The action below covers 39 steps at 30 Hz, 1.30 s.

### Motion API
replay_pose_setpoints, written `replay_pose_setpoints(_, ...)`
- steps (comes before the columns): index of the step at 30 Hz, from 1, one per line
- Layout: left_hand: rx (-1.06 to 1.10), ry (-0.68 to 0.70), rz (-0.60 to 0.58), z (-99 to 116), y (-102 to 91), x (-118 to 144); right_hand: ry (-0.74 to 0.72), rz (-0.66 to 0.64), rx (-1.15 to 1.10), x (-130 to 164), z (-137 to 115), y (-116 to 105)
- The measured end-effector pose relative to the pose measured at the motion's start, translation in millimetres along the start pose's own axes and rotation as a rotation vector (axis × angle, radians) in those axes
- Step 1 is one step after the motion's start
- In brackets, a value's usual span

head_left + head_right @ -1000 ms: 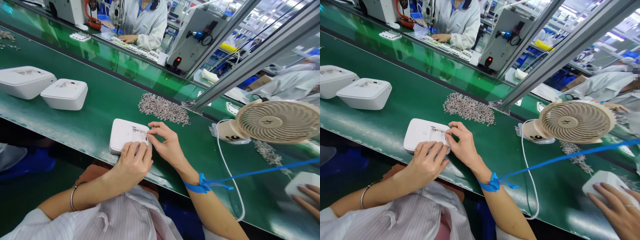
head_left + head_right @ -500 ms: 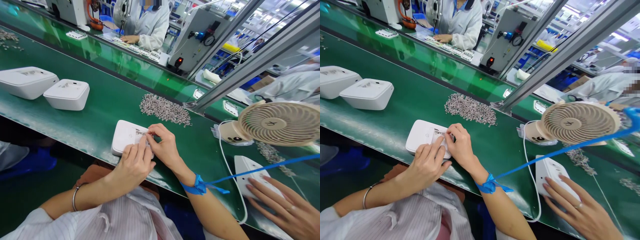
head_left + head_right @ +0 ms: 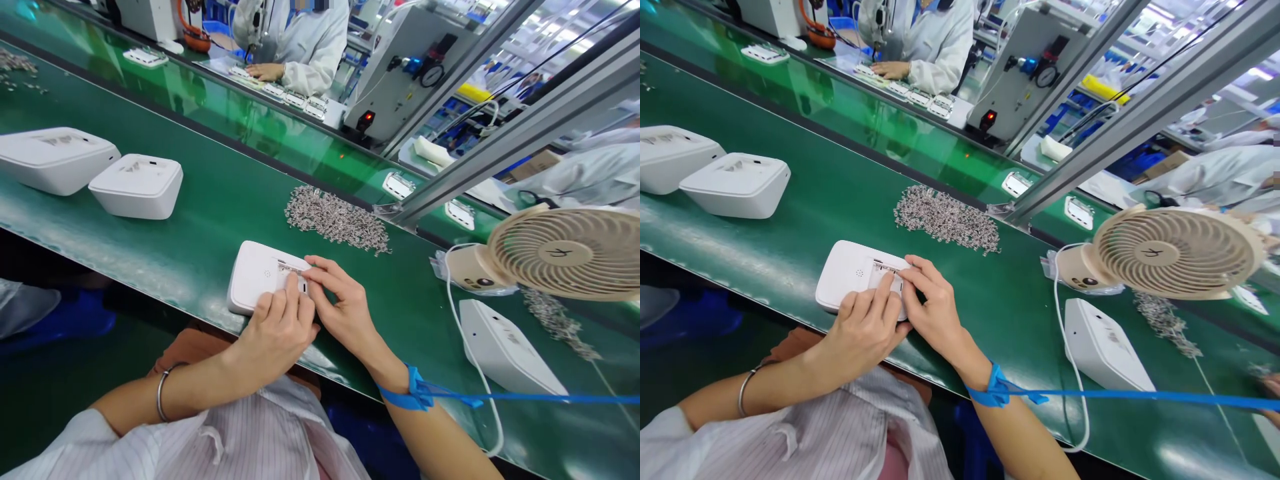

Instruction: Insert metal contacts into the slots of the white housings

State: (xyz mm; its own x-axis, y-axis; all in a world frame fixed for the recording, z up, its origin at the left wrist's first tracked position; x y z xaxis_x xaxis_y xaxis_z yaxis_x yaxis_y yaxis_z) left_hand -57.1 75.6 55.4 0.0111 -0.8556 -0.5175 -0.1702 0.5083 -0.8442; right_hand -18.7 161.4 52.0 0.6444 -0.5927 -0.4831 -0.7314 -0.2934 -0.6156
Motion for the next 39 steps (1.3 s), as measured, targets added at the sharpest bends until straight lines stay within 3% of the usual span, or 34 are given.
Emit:
replay_pose_setpoints(15,-0.026,-0.004,-0.024,0,1.1,1,0.092,0.103,0.007,-3,8,0)
replay_pose_setpoints(18,-0.012,-0.002,-0.028,0,1.0,1,0.129,0.061,0.045,-8,12,1)
replay_pose_setpoints(21,-0.001,-0.002,-0.036,1,1.4,1,0.158,-0.062,0.108,-16,14,7)
replay_pose_setpoints(25,0.016,-0.024,-0.018,0,-0.8,1,0.117,-0.159,0.243,-25,9,11)
replay_pose_setpoints(33,-0.003,-0.016,0.005,2,-5.5,1,0.020,-0.147,0.339,-21,-1,13)
replay_pose_setpoints(39,0.000,-0.019,0.015,1,-5.7,0,0.000,-0.121,0.282,-21,-3,14)
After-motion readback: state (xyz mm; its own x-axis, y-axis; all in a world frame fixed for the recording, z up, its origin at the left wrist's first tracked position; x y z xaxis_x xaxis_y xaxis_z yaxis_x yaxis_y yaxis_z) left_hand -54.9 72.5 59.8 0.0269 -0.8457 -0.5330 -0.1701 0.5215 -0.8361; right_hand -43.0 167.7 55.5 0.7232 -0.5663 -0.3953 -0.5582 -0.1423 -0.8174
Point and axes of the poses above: each hand's wrist, its own x-axis away from the middle knuckle, its own y-axis out of the palm, z = x × y, the point moved 9 cm from there along -x, towards the middle knuckle, and after that the axes turned 4 degrees about -y, right-handed, at the moved point
